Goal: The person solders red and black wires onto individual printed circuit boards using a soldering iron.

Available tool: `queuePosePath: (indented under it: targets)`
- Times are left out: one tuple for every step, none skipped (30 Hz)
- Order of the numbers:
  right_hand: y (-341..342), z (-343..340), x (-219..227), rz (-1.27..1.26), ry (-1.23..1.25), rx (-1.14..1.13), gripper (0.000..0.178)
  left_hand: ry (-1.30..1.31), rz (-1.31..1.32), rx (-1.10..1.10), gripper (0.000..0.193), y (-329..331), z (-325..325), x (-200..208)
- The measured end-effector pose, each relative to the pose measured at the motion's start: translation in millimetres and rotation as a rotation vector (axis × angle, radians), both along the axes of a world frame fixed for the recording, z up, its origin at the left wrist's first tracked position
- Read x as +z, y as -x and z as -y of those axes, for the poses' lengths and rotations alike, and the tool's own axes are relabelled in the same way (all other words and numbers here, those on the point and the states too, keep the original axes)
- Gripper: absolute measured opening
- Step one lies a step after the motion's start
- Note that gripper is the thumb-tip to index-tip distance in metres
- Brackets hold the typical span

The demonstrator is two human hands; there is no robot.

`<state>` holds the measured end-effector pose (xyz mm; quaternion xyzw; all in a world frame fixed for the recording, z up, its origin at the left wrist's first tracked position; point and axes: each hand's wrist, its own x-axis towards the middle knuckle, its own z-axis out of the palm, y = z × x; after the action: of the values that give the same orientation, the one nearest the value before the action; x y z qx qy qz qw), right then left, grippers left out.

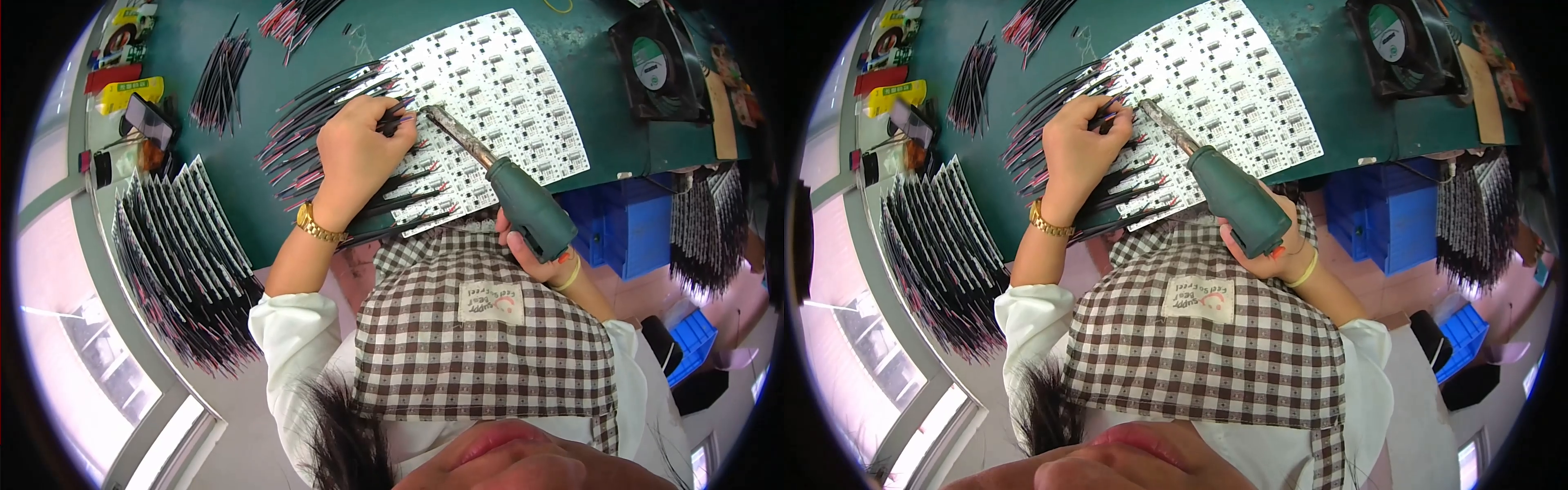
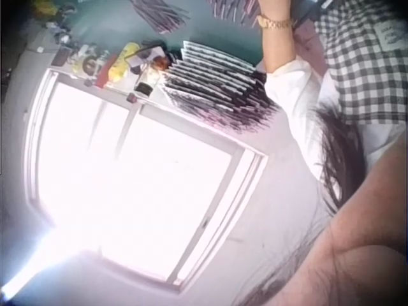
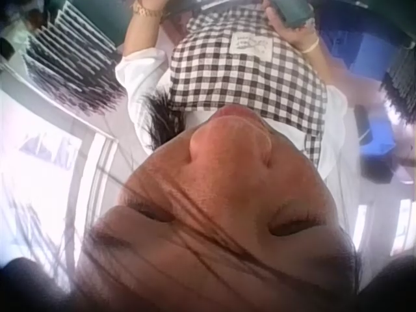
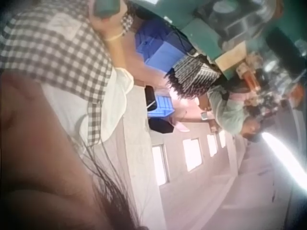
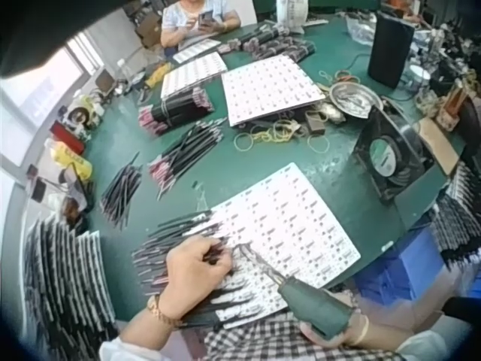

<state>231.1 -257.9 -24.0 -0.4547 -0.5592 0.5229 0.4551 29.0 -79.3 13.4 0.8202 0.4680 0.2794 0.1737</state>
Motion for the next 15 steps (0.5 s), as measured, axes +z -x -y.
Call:
queuePosePath:
  targets:
    - [3.3, -3.7, 5.1, 0.001, -0.022, -0.078, 0.023, 0.003, -0.008, -0.004, 0.013, 0.3, 0.0, 0.2]
    - [5.3, -5.8, 8.1, 0.002, -0.044, -0.156, 0.020, 0.005, -0.012, 0.000, 0.013, 0.1, 0.5, 1.3]
    - [5.2, -6.0, 8.9, 0.000, -0.042, -0.153, 0.020, 0.013, -0.016, 0.005, 0.013, -1.0, 0.9, 3.1]
    - [4.9, -5.7, 9.4, 0.035, -0.056, -0.148, 0.020, 0.021, -0.021, 0.010, 0.013, -1.6, 1.3, 4.4]
    - [4.7, -5.0, 9.3, 0.070, -0.071, -0.142, 0.020, 0.023, -0.023, 0.013, 0.013, -1.6, 1.5, 4.9]
    - [4.4, -2.1, 6.4, 0.067, -0.070, -0.139, 0.020, 0.019, -0.042, 0.009, 0.013, -1.2, 1.4, 5.0]
    - [3.9, 2.9, 1.1, 0.036, 0.009, -0.085, 0.025, 0.016, -0.060, 0.006, 0.013, -0.8, 1.3, 4.7]
    - [3.9, 7.4, -3.7, 0.006, 0.087, -0.031, 0.031, 0.017, -0.063, 0.008, 0.013, -0.4, 1.0, 3.8]
    - [5.7, 11.7, -6.6, 0.007, 0.090, -0.029, 0.031, 0.010, -0.057, -0.002, 0.013, 1.0, 1.0, 2.1]
    - [7.5, 15.9, -9.2, -0.046, 0.113, -0.062, 0.035, 0.004, -0.050, -0.012, 0.013, 2.2, 1.0, 0.4]
    - [9.4, 18.5, -10.3, -0.100, 0.136, -0.095, 0.039, 0.007, -0.048, -0.012, 0.013, 2.8, 1.0, -0.8]
    - [9.9, 18.1, -10.2, -0.103, 0.136, -0.088, 0.039, 0.008, -0.042, -0.004, 0.012, 3.2, 1.0, -0.5]
    - [9.4, 16.7, -7.8, -0.153, 0.109, -0.074, 0.045, 0.008, -0.036, 0.004, 0.012, 4.0, 1.0, 0.2]
    - [8.1, 14.4, -3.5, -0.202, 0.081, -0.060, 0.052, 0.008, -0.039, 0.010, 0.012, 5.3, 1.0, 1.5]
    - [5.1, 5.9, 9.4, -0.162, 0.092, -0.035, 0.065, 0.014, -0.050, 0.009, 0.012, 5.2, 0.7, 2.3]
